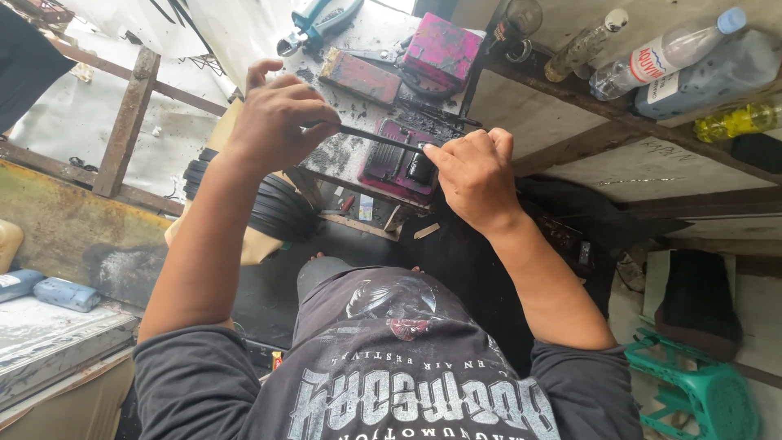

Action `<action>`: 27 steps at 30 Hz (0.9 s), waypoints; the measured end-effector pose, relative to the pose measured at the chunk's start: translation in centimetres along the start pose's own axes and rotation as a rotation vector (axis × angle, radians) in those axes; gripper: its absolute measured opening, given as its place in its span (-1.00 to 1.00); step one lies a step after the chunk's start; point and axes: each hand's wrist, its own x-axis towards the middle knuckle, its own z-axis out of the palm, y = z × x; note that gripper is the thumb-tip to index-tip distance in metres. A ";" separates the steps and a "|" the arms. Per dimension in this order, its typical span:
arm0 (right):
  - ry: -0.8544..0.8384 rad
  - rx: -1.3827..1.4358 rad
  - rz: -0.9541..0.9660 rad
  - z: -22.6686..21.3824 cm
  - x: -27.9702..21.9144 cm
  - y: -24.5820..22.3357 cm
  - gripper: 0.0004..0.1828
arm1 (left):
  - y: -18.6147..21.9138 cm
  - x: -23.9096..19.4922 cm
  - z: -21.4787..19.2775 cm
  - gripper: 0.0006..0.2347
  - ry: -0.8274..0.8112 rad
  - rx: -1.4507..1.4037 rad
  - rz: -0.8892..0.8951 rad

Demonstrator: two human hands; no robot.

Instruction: Applying edge finish to leather straps using a manual roller machine and hanging them on a rack to dry.

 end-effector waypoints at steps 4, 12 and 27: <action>-0.002 -0.003 0.019 -0.6 -0.4 0.2 -0.60 | 0.5 0.2 1.1 -0.86 0.005 0.085 0.031; -0.028 -0.028 0.060 -2.9 -3.9 2.0 -0.75 | 4.1 2.7 3.2 -0.87 0.079 -0.013 0.037; -0.129 -0.005 0.285 -6.2 -9.2 4.2 -0.75 | 9.2 6.7 4.6 -0.88 -0.009 -0.099 0.117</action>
